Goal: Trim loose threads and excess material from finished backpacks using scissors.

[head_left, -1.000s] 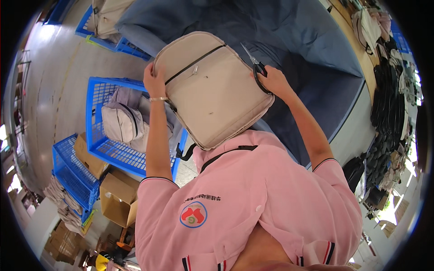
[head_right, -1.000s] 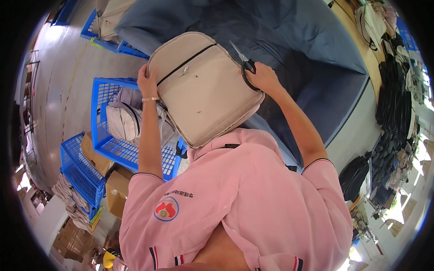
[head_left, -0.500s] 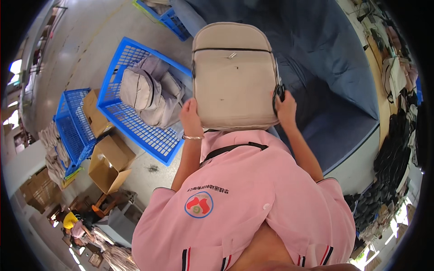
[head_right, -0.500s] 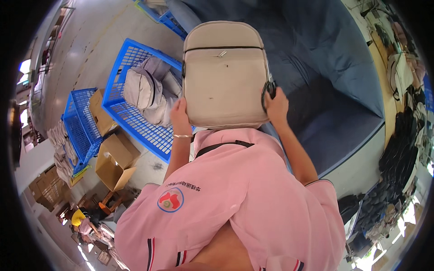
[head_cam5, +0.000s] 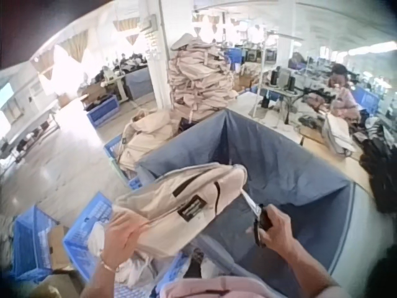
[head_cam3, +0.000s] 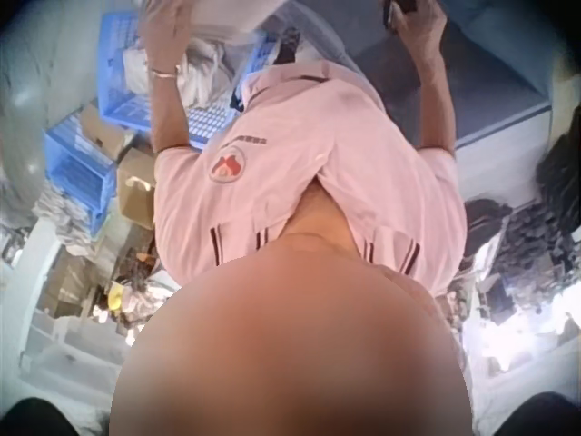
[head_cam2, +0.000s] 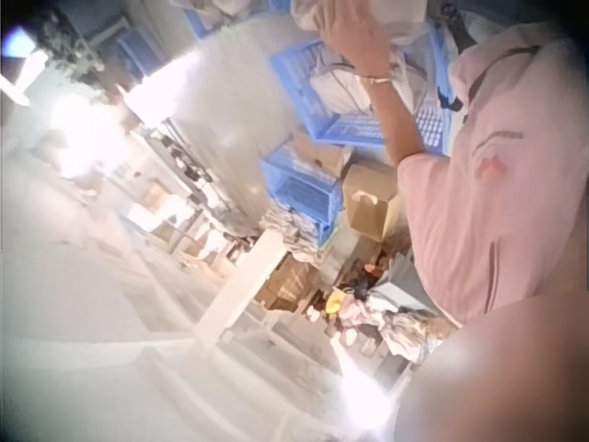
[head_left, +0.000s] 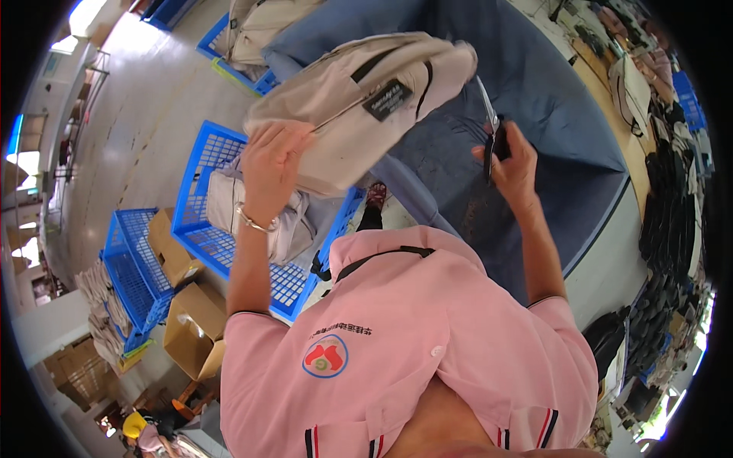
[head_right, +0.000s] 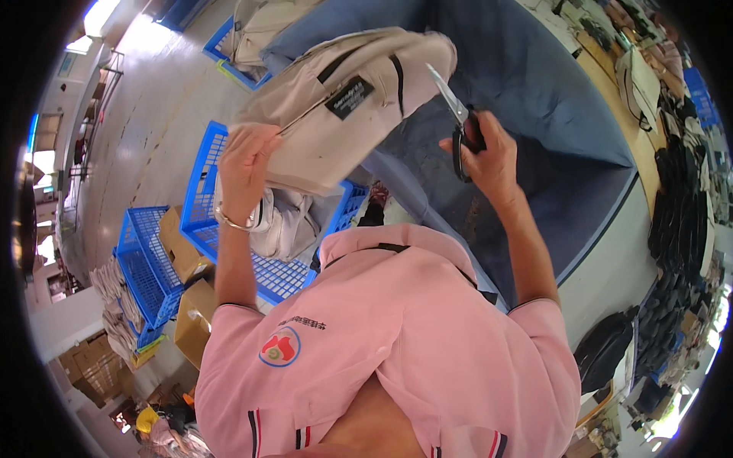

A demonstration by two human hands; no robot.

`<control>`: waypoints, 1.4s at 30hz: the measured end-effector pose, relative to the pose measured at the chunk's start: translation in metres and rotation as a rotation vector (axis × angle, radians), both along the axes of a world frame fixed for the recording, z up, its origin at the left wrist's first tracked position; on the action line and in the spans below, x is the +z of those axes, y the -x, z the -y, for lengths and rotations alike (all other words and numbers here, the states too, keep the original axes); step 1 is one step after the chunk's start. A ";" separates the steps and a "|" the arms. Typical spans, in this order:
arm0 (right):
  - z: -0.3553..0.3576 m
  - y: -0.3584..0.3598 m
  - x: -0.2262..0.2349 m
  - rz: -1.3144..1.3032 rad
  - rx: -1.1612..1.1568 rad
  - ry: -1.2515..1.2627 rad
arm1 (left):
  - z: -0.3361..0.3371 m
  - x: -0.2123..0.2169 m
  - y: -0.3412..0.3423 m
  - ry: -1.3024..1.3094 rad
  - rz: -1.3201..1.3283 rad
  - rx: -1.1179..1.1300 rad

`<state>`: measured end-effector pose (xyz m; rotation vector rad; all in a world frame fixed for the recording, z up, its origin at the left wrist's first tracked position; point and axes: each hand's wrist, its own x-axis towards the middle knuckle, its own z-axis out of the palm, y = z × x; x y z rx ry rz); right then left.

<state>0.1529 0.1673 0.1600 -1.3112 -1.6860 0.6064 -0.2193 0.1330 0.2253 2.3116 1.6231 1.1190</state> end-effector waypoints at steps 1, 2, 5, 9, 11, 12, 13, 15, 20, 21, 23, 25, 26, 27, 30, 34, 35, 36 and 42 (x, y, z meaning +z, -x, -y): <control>-0.004 0.002 0.030 0.157 0.077 -0.088 | -0.002 0.009 0.005 0.001 -0.001 -0.006; -0.006 0.005 0.052 0.317 0.154 -0.172 | -0.005 0.018 0.011 -0.080 -0.166 -0.029; -0.015 0.008 0.072 0.530 0.258 -0.343 | -0.014 0.025 0.010 -0.184 -0.345 -0.051; -0.023 0.016 0.062 0.634 0.403 -0.330 | -0.025 0.004 0.011 -0.167 -0.225 -0.011; -0.025 0.017 0.052 0.653 0.437 -0.228 | -0.028 -0.002 0.018 -0.125 -0.182 -0.024; -0.026 0.018 0.047 0.670 0.478 -0.135 | -0.030 -0.004 0.021 -0.086 -0.139 -0.027; -0.029 0.021 0.041 0.663 0.484 -0.095 | -0.031 -0.007 0.022 -0.084 -0.138 -0.024; -0.030 0.024 0.044 0.673 0.494 -0.099 | -0.033 -0.012 0.025 -0.072 -0.068 -0.058; -0.040 0.038 0.057 0.724 0.544 -0.193 | -0.036 -0.018 0.034 -0.087 -0.054 -0.083; -0.041 0.043 0.061 0.730 0.565 -0.178 | -0.036 -0.018 0.035 -0.087 -0.045 -0.095; -0.043 0.052 0.068 0.740 0.590 -0.163 | -0.035 -0.018 0.035 -0.086 -0.039 -0.094; -0.045 0.060 0.073 0.776 0.626 -0.137 | -0.034 -0.019 0.037 -0.085 -0.033 -0.092; -0.045 0.065 0.076 0.779 0.632 -0.138 | -0.035 -0.021 0.037 -0.089 -0.018 -0.097; -0.044 0.069 0.078 0.795 0.623 -0.122 | -0.035 -0.022 0.039 -0.093 -0.004 -0.102; -0.044 0.073 0.078 0.812 0.615 -0.103 | -0.035 -0.024 0.043 -0.063 -0.024 -0.103; -0.041 0.076 0.067 0.807 0.599 -0.080 | -0.038 -0.027 0.045 -0.046 0.008 -0.103; -0.041 0.076 0.064 0.810 0.601 -0.128 | -0.039 -0.028 0.045 -0.047 0.013 -0.106; -0.042 0.076 0.061 0.808 0.606 -0.125 | -0.040 -0.029 0.046 -0.047 0.018 -0.110; -0.040 0.075 0.035 0.701 0.563 -0.125 | -0.041 -0.027 0.054 0.117 -0.016 -0.117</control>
